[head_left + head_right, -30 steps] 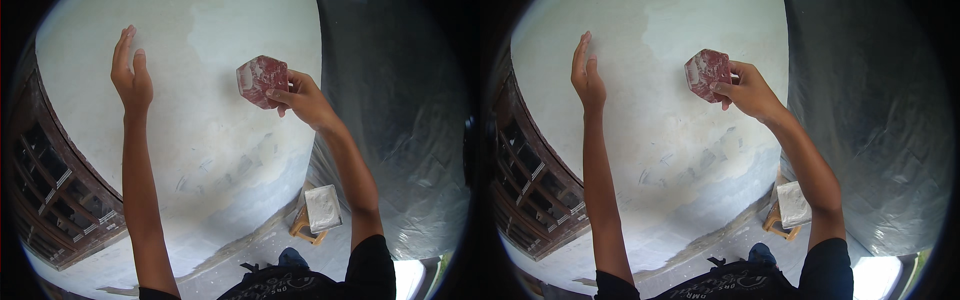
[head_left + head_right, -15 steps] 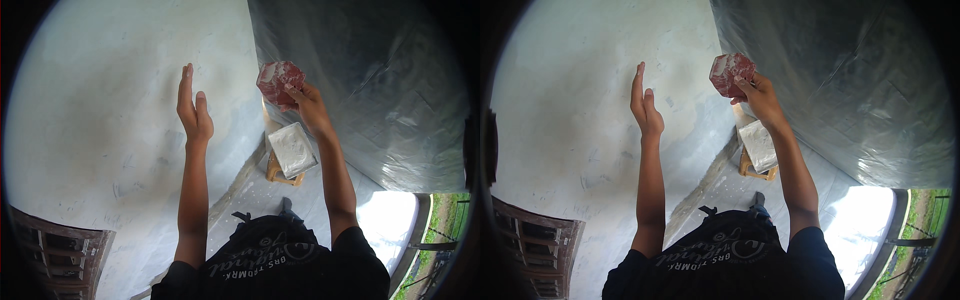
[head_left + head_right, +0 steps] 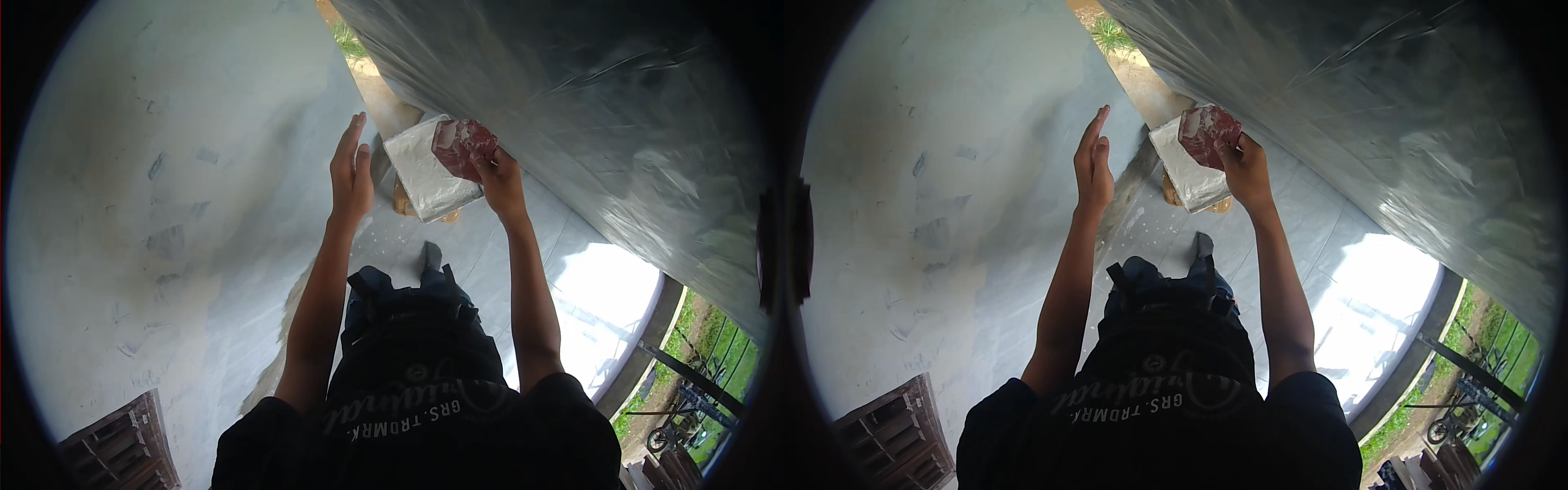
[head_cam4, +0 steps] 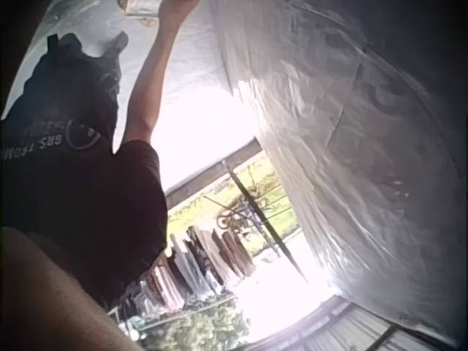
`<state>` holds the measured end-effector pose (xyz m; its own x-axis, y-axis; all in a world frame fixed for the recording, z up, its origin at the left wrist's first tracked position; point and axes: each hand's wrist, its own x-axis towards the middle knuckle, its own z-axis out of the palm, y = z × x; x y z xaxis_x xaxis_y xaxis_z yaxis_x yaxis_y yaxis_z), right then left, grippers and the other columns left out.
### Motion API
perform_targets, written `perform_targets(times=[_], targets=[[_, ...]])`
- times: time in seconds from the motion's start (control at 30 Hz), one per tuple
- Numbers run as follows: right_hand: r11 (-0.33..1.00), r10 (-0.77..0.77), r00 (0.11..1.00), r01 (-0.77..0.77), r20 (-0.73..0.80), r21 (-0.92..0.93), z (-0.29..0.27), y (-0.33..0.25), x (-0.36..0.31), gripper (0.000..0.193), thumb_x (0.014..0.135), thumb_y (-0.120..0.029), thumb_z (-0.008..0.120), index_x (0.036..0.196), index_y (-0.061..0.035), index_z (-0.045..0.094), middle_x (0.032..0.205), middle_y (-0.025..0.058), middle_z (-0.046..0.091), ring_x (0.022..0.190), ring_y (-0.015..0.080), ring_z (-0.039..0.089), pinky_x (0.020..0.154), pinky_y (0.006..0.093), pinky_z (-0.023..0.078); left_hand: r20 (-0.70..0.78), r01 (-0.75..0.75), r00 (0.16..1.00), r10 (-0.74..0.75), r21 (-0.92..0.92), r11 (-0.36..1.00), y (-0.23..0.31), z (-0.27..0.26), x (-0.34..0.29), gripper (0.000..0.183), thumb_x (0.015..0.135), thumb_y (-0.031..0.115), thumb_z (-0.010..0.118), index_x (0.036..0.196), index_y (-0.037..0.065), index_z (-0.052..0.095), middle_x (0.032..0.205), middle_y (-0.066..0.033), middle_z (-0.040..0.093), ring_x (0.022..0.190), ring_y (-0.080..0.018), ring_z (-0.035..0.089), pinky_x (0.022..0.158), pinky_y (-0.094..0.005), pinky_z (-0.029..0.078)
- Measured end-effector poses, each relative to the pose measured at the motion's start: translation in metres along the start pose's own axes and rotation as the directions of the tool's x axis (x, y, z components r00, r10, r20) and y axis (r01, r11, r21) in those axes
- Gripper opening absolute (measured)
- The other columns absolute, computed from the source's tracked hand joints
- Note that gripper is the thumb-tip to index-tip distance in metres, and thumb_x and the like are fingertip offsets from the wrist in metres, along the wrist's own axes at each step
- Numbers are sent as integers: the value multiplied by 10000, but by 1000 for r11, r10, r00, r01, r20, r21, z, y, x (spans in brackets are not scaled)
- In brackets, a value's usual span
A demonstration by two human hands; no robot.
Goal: The person applies wall putty to an exterior wall near a window frame, smoothing it with a putty knife.
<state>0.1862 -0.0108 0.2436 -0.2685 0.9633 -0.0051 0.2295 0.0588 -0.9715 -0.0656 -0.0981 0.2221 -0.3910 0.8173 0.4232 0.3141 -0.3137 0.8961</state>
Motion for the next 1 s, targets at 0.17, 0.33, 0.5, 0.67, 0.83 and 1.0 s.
perform_targets(times=[0.17, 0.33, 0.5, 0.67, 0.83, 1.0], targets=[[994, 76, 997, -78, -27, -71, -4, 58, -9, 185, 981, -85, 631, 1095, 55, 671, 939, 98, 728, 831, 104, 641, 769, 304, 526, 53, 130, 990, -128, -23, 991, -33, 22, -33, 550, 1078, 301, 418, 1471, -81, 471, 1515, -259, 501, 1464, -382, 422, 1217, -444, 298], [976, 144, 985, -157, -95, -152, 18, 75, 0, 205, 963, -95, 636, 1111, 45, 659, 945, 143, 734, 840, 176, 687, 777, 343, 530, 116, 197, 975, -190, -48, 979, -76, 17, -29, 563, 1086, 328, 400, 1470, -77, 475, 1503, -259, 513, 1456, -379, 431, 1211, -435, 300], [892, 248, 958, -283, -141, -352, 30, 118, -10, 217, 939, -99, 636, 1105, 41, 644, 949, 209, 725, 857, 309, 723, 782, 388, 538, 189, 326, 930, -316, -22, 945, -118, 23, -55, 535, 1083, 301, 386, 1463, -58, 497, 1493, -225, 538, 1436, -325, 461, 1206, -410, 293], [811, 294, 951, -301, -96, -502, 47, 135, -5, 206, 937, -112, 606, 1060, 51, 630, 970, 252, 723, 929, 411, 721, 813, 434, 553, 250, 396, 891, -379, -20, 918, -153, 27, -76, 552, 1089, 314, 371, 1456, -84, 479, 1485, -273, 520, 1423, -395, 465, 1195, -436, 322], [809, 324, 942, -322, -83, -492, 55, 138, -12, 220, 938, -137, 617, 1063, 43, 638, 971, 247, 723, 921, 393, 724, 798, 430, 554, 280, 436, 861, -425, 26, 900, -148, 29, -98, 545, 1084, 296, 349, 1463, -77, 468, 1477, -280, 519, 1410, -406, 472, 1190, -442, 329], [803, 331, 941, -318, -66, -504, 78, 128, -2, 240, 924, -79, 559, 1126, 39, 612, 1007, 293, 710, 1005, 472, 682, 848, 505, 551, 289, 482, 822, -491, 106, 870, -140, 26, -88, 537, 1070, 272, 344, 1470, -68, 456, 1487, -272, 503, 1401, -406, 472, 1184, -451, 337]])
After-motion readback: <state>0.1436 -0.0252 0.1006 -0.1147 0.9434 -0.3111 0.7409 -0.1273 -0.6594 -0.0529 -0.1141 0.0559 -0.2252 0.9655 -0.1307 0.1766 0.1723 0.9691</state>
